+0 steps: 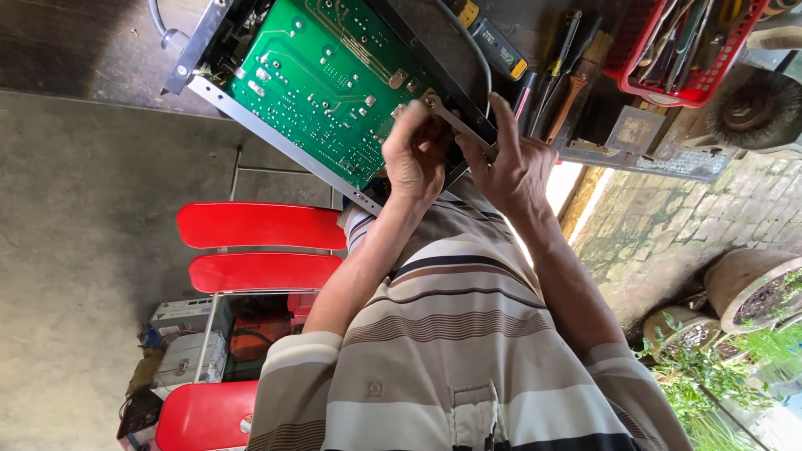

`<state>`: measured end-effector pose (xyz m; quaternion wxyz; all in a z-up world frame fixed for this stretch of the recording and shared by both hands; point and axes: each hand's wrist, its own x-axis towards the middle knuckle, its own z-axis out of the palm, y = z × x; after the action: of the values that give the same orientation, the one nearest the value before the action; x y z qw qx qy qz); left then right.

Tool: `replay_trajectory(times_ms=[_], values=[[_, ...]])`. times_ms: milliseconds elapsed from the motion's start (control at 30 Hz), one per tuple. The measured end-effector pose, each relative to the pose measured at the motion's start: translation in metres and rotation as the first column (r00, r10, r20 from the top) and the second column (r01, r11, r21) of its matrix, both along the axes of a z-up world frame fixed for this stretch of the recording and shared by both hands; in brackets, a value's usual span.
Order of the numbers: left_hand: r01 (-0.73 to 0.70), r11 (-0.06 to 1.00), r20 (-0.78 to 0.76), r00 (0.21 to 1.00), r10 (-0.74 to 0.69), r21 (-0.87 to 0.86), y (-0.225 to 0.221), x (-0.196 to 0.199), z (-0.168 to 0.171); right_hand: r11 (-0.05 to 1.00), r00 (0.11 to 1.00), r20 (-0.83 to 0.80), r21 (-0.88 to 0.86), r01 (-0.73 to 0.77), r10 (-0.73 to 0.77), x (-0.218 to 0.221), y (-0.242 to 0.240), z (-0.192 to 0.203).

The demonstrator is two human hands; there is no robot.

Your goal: Disassembling an electronic device by removing screws from a circuit board and disconnecting wire harnesses.

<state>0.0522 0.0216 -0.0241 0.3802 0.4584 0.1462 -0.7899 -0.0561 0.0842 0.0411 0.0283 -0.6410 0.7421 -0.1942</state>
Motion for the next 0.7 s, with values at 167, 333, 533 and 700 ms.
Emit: replay_trajectory(times_ms=[167, 333, 533, 700], values=[[-0.073, 0.997, -0.162, 0.984, 0.071, -0.005, -0.001, 0.003, 0.000, 0.997, 0.997, -0.040, -0.026, -0.069, 0.068, -0.005, 0.000, 0.003], [-0.079, 0.997, -0.117, 0.990, 0.079, 0.006, -0.007, -0.001, 0.012, 0.982, 0.978, -0.130, -0.077, -0.173, 0.162, -0.020, 0.006, -0.011], [-0.076, 0.997, -0.075, 0.994, 0.075, -0.002, -0.002, -0.005, -0.002, 0.956, 0.932, -0.262, -0.090, -0.280, 0.249, -0.030, 0.006, -0.015], [-0.071, 0.996, -0.105, 0.992, 0.066, -0.051, 0.007, -0.006, -0.022, 0.937, 0.883, -0.358, -0.054, -0.344, 0.304, -0.042, 0.002, -0.014]])
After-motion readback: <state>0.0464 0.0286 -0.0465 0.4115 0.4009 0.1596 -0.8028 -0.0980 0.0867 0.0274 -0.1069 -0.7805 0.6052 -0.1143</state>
